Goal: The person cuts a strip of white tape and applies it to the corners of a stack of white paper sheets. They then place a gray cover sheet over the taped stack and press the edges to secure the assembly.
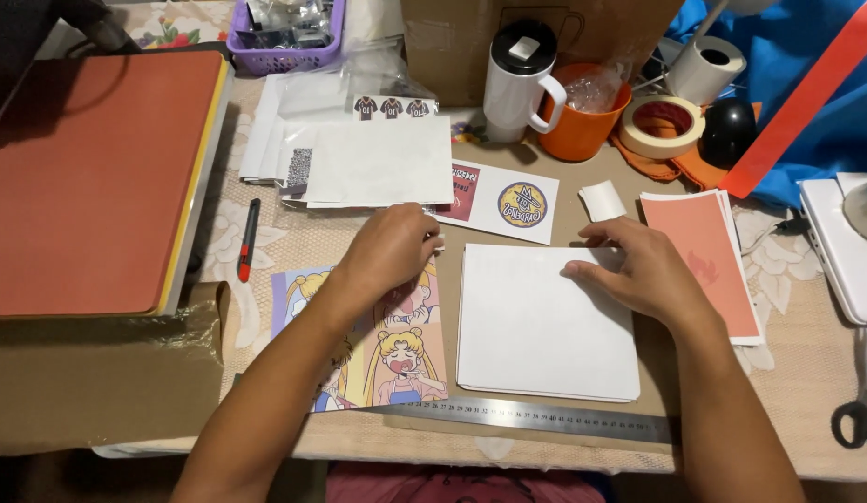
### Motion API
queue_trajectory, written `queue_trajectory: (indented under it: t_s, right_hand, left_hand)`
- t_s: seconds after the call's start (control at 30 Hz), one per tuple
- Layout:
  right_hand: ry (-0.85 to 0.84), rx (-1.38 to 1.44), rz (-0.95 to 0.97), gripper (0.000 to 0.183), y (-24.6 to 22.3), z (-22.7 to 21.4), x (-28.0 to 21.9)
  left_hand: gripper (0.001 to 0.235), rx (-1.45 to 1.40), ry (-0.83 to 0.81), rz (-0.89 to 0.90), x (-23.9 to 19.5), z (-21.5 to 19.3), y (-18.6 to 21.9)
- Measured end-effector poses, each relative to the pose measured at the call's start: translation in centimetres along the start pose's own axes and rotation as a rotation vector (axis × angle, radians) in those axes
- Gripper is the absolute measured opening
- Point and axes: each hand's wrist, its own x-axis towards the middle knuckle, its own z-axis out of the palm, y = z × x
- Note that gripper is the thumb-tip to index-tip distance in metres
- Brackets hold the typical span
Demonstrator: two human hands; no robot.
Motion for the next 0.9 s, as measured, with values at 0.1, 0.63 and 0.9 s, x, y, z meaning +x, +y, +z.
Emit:
queue_trajectory:
  t_s: [0.1, 0.63, 0.9]
  right_hand:
    - [0.055, -0.122, -0.143, 0.054, 0.3, 1.0, 0.0]
    - [0.339, 0.012, -0.621, 0.052, 1.7, 4.7, 0.6]
    - [0.528, 0.154, -0.858, 0.016, -0.3, 6.7, -1.2]
  left_hand:
    - [0.017, 0.037, 0.026, 0.061, 0.9, 1.5, 0.3]
    - [0.011, -1.176, 0.315, -0.06, -1.3, 3.5, 7.3]
    - [0.02, -1.596, 0.14, -0.185, -2.5, 7.3, 9.9]
